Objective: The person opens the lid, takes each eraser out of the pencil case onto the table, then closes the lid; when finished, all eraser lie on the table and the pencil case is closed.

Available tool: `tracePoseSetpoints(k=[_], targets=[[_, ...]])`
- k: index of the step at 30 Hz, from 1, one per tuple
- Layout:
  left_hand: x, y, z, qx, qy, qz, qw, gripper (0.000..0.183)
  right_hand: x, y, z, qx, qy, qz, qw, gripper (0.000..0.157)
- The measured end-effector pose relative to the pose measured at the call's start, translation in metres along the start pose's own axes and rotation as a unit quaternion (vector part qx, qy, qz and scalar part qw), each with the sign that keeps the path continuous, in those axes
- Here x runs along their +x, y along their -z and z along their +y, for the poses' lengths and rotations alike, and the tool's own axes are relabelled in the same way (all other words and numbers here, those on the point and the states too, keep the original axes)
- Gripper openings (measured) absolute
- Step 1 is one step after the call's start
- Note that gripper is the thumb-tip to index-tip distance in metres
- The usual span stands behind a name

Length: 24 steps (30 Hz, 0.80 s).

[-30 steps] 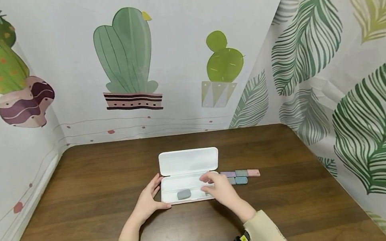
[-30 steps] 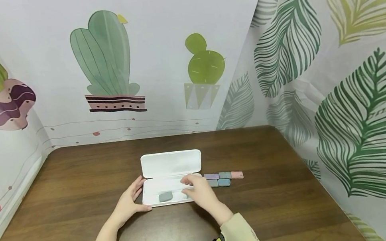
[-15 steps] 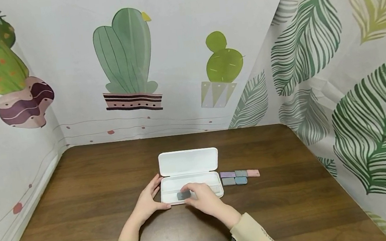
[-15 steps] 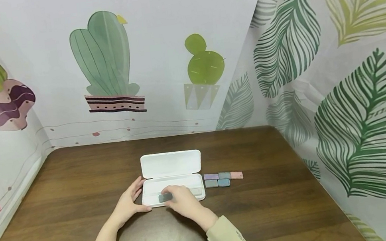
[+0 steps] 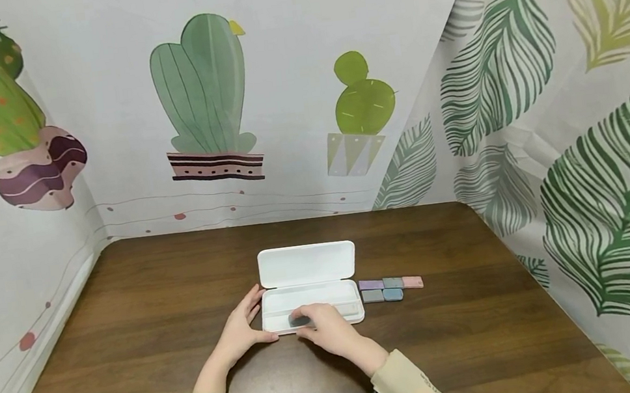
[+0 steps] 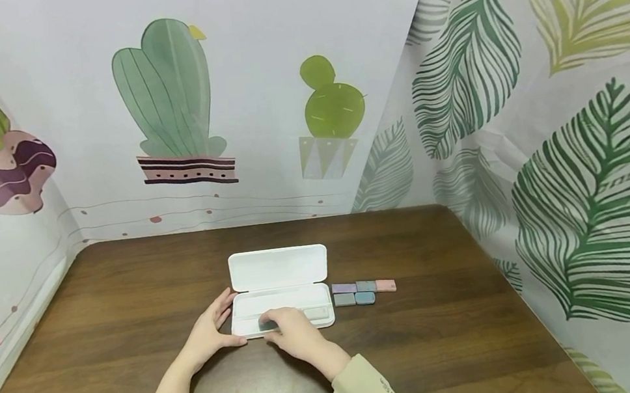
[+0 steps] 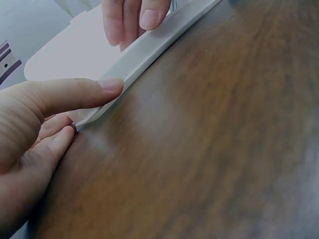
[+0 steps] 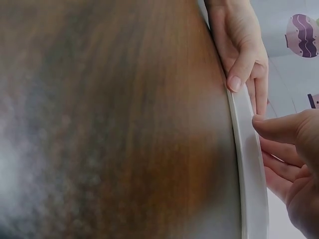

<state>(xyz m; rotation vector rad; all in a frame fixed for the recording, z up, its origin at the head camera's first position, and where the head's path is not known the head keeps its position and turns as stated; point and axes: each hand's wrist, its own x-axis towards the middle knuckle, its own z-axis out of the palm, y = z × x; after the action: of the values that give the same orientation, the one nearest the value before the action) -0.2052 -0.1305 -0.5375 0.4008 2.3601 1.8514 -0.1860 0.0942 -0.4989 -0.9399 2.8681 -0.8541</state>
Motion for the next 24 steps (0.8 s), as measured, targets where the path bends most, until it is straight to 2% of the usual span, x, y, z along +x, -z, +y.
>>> tracePoseSetpoints(k=[7, 17, 24], targets=[[-0.0003, -0.0004, -0.0007, 0.005, 0.002, -0.001, 1.0000, 0.114, -0.0031, 0.0002, -0.0011, -0.008, 0.023, 0.016, 1.000, 0.021], [-0.0006, -0.0005, -0.0004, 0.006, 0.004, -0.002, 1.0000, 0.114, -0.0010, -0.0027, -0.0006, 0.002, -0.026, 0.003, 1.000, 0.022], [0.0002, -0.0005, -0.0004, 0.005, 0.014, -0.001, 0.9999, 0.114, -0.0010, -0.0004, -0.0014, -0.008, -0.024, 0.003, 1.000, 0.023]])
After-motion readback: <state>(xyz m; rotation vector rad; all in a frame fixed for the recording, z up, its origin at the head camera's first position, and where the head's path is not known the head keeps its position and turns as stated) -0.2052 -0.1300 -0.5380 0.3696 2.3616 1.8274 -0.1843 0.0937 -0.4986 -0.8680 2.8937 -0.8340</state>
